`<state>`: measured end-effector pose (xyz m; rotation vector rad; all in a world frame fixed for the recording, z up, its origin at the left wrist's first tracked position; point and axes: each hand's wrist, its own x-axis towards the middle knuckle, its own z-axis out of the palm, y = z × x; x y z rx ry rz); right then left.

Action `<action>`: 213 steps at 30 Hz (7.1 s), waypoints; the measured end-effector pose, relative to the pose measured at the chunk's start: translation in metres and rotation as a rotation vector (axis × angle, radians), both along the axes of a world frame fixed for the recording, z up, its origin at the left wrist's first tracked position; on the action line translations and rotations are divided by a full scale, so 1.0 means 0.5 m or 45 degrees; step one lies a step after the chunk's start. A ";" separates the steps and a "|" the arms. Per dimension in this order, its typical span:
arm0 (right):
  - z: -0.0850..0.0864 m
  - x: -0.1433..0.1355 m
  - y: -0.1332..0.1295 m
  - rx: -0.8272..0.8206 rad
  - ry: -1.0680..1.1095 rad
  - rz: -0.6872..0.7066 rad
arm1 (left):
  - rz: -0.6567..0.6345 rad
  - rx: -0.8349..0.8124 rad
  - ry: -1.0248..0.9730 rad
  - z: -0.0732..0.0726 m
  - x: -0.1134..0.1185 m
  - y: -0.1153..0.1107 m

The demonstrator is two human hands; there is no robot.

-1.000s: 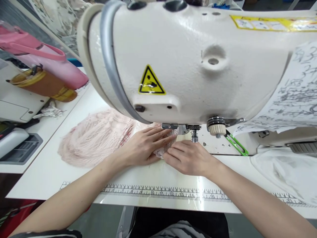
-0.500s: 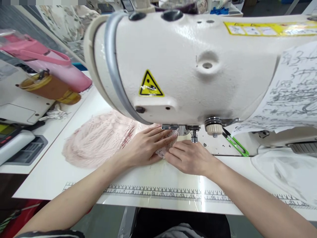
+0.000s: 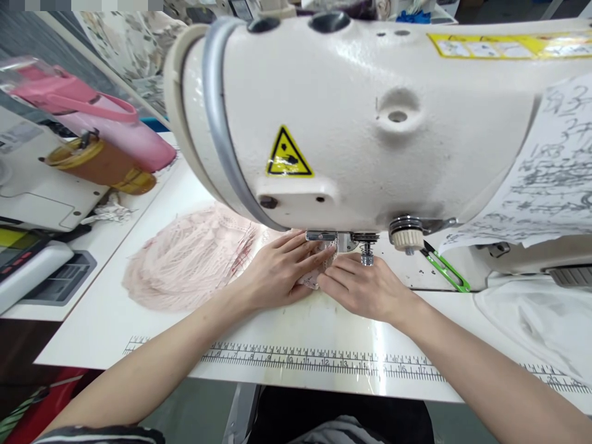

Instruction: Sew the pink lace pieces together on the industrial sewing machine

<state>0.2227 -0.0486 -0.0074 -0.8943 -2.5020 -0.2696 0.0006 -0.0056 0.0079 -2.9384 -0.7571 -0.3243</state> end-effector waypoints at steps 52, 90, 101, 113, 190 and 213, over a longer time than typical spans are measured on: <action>-0.011 -0.003 0.030 -0.071 0.073 -0.018 | -0.083 0.057 -0.125 0.004 -0.022 0.019; -0.021 0.004 0.037 -0.247 0.539 -0.359 | 0.141 0.230 -0.009 -0.006 0.011 -0.005; -0.008 0.010 0.039 -0.405 0.573 -0.374 | 0.181 0.216 -0.003 -0.013 0.014 -0.006; -0.014 0.010 0.022 -0.035 0.169 -0.329 | 0.130 0.252 -0.135 -0.006 0.013 -0.007; -0.026 0.050 0.032 0.352 -0.037 -0.429 | 1.160 -0.070 0.040 0.110 -0.109 -0.032; -0.011 0.040 0.034 0.335 0.017 -0.400 | 1.251 0.587 -1.404 0.169 -0.254 -0.056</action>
